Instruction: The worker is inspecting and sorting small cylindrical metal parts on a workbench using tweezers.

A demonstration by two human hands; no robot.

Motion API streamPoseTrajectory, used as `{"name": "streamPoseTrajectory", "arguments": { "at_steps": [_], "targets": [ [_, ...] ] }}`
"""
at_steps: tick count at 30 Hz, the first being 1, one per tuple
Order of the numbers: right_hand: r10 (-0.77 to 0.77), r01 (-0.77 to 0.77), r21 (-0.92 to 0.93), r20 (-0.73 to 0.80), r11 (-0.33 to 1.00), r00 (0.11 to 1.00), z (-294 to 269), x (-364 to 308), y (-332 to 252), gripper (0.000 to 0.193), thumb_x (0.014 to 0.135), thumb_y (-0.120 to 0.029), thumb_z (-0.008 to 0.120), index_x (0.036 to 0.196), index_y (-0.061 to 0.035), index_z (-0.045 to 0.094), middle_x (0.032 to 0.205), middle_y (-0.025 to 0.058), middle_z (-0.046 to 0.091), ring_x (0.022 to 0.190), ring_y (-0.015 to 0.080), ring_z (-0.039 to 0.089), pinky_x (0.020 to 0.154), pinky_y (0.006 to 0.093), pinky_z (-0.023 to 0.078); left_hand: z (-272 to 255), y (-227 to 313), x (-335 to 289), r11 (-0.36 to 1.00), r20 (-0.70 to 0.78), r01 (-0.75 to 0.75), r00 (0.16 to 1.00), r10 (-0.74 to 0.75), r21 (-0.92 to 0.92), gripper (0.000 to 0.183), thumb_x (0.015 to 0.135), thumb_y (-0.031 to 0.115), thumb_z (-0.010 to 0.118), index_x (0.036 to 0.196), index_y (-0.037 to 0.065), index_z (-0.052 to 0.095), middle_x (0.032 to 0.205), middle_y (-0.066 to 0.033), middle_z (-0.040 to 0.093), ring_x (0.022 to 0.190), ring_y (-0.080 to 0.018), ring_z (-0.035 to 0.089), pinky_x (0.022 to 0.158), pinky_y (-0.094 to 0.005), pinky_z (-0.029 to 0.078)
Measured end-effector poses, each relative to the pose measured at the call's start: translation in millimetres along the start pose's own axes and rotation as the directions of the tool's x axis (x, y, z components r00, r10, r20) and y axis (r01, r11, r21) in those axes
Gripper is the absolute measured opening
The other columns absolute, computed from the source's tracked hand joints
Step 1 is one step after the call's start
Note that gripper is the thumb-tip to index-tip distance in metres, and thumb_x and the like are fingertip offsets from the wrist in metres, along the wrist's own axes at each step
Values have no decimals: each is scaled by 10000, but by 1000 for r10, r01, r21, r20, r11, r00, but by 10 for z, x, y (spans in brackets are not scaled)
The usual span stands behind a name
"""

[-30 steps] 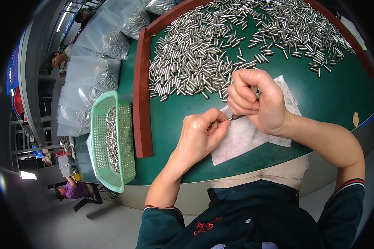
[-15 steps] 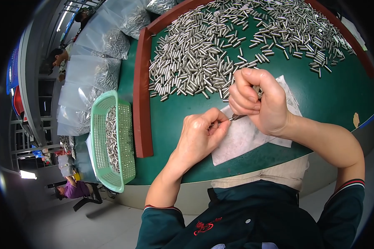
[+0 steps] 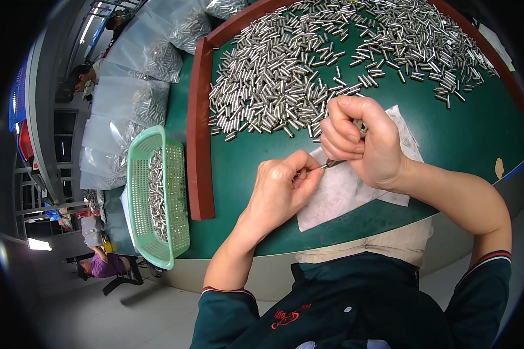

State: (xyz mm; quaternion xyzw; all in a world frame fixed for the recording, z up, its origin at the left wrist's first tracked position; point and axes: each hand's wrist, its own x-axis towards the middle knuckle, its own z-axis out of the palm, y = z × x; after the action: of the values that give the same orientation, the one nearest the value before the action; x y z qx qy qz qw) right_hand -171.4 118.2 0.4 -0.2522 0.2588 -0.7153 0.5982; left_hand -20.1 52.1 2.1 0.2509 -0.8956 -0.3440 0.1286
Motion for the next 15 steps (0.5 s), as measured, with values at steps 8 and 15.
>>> {"name": "streamPoseTrajectory", "arguments": {
  "at_steps": [8,15],
  "targets": [
    [6,-5,-36,24,999,1000,-27,13,-42,366,871,-265,318,535,-122,284,425,-33,242,402,73,170,422,237,171,14,-41,-4,1000,-61,-4,998,3,-28,65,698,27,624,685,12,562,432,-31,390,366,-116,393,382,-264,330],
    [-20,20,-37,3,999,1000,-35,1,-69,328,836,-210,326,527,-110,278,436,-28,245,399,62,181,405,232,156,0,-26,18,999,-45,19,999,-21,-41,71,705,48,645,718,6,589,437,1,339,388,-68,336,383,-238,296]
  ]
}}
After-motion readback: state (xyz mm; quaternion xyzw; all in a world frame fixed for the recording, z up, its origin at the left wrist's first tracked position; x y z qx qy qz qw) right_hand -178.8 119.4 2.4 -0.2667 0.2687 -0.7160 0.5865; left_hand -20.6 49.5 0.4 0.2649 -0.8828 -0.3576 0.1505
